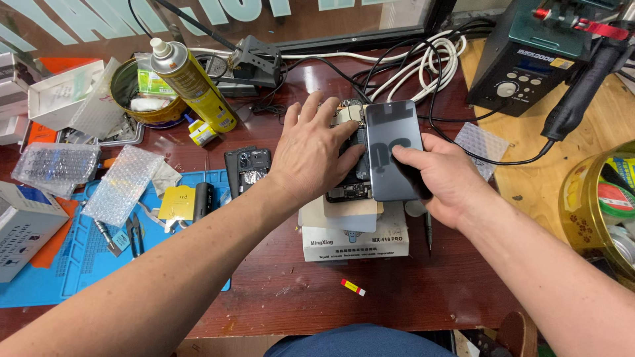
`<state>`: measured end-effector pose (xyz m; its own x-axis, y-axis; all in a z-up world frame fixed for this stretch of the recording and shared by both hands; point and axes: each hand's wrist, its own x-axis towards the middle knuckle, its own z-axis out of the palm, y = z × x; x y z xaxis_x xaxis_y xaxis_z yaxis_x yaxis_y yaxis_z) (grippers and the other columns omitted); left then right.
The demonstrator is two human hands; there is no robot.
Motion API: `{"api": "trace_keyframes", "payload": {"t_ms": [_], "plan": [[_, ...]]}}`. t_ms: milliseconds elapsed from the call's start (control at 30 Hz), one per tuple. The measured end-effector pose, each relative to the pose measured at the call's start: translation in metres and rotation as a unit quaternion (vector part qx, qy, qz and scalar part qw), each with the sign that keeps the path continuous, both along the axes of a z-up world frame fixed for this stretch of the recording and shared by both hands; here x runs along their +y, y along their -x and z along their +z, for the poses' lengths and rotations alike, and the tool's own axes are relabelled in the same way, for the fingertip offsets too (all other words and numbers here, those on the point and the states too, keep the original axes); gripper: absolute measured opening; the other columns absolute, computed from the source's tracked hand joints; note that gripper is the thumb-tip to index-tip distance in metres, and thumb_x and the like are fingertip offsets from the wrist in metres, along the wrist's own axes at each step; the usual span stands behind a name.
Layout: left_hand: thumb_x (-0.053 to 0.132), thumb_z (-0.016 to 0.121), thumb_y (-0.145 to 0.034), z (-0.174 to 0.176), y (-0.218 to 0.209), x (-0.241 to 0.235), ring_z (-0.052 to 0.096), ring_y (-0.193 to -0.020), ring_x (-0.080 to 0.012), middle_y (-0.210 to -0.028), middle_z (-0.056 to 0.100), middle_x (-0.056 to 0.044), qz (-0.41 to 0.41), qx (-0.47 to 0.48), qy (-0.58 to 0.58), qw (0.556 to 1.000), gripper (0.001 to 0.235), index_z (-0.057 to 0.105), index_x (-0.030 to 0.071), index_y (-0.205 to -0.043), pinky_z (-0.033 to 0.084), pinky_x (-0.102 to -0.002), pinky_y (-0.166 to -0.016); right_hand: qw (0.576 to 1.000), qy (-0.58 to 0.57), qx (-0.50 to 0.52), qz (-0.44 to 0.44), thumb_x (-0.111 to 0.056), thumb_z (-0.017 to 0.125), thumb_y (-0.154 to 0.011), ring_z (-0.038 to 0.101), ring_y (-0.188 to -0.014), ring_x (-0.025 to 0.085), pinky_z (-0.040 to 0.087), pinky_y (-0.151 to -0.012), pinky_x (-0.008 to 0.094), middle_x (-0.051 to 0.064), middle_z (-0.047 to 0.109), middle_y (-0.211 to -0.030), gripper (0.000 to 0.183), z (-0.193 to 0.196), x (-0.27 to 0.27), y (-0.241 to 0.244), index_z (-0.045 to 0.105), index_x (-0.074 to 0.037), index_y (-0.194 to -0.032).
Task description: The person unpacks bubble-wrapped smartphones from a box, removes the bubble wrap, and places the phones on a workbench. The person then picks up a disassembled smartphone and aligns the screen with the motherboard, attempting to connect the components.
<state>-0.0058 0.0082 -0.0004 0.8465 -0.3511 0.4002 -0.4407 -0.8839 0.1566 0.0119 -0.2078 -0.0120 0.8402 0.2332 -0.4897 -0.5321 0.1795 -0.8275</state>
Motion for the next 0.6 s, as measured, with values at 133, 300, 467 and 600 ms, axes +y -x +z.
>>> {"api": "trace_keyframes", "payload": {"t_ms": [133,300,467,600], "plan": [[0.038,0.071,-0.093,-0.002,0.003,0.004,0.046,-0.131,-0.0392,-0.128,0.058,-0.018,-0.01,0.014,-0.002,1.0,0.038,0.073,0.011,-0.12,0.037,-0.057,-0.106,1.0,-0.004,0.0,0.001,-0.01,0.061,-0.095,0.07,-0.088,0.016,0.06,-0.078,0.034,0.007,0.072,-0.104,0.022,-0.001,0.001,0.0,0.064,-0.003,-0.116],[0.038,0.071,-0.089,0.004,0.003,0.0,0.047,-0.128,-0.0417,-0.13,0.059,-0.021,-0.003,-0.01,0.015,1.0,0.041,0.07,0.01,-0.119,0.037,-0.057,-0.1,1.0,-0.019,-0.006,-0.006,-0.01,0.06,-0.097,0.07,-0.088,0.016,0.06,-0.078,0.034,0.008,0.072,-0.103,0.02,-0.004,0.0,0.0,0.064,-0.002,-0.115],[0.034,0.071,-0.092,0.009,0.038,-0.023,0.056,-0.125,-0.0307,-0.125,0.064,-0.011,0.168,0.157,0.16,0.96,0.038,0.065,0.009,-0.121,0.044,-0.046,-0.107,0.999,-0.023,0.005,-0.022,-0.011,0.06,-0.098,0.069,-0.086,0.017,0.059,-0.077,0.034,0.007,0.072,-0.101,0.019,-0.011,-0.004,-0.001,0.066,-0.003,-0.114],[0.025,0.079,-0.085,0.006,0.076,-0.022,0.055,-0.125,-0.034,-0.126,0.063,-0.014,-0.01,0.026,0.166,0.986,0.046,0.063,0.005,-0.124,0.043,-0.046,-0.108,0.999,-0.043,0.004,0.005,-0.01,0.059,-0.096,0.07,-0.088,0.017,0.06,-0.079,0.035,0.006,0.073,-0.101,0.019,-0.013,-0.003,-0.001,0.066,-0.004,-0.113]]}}
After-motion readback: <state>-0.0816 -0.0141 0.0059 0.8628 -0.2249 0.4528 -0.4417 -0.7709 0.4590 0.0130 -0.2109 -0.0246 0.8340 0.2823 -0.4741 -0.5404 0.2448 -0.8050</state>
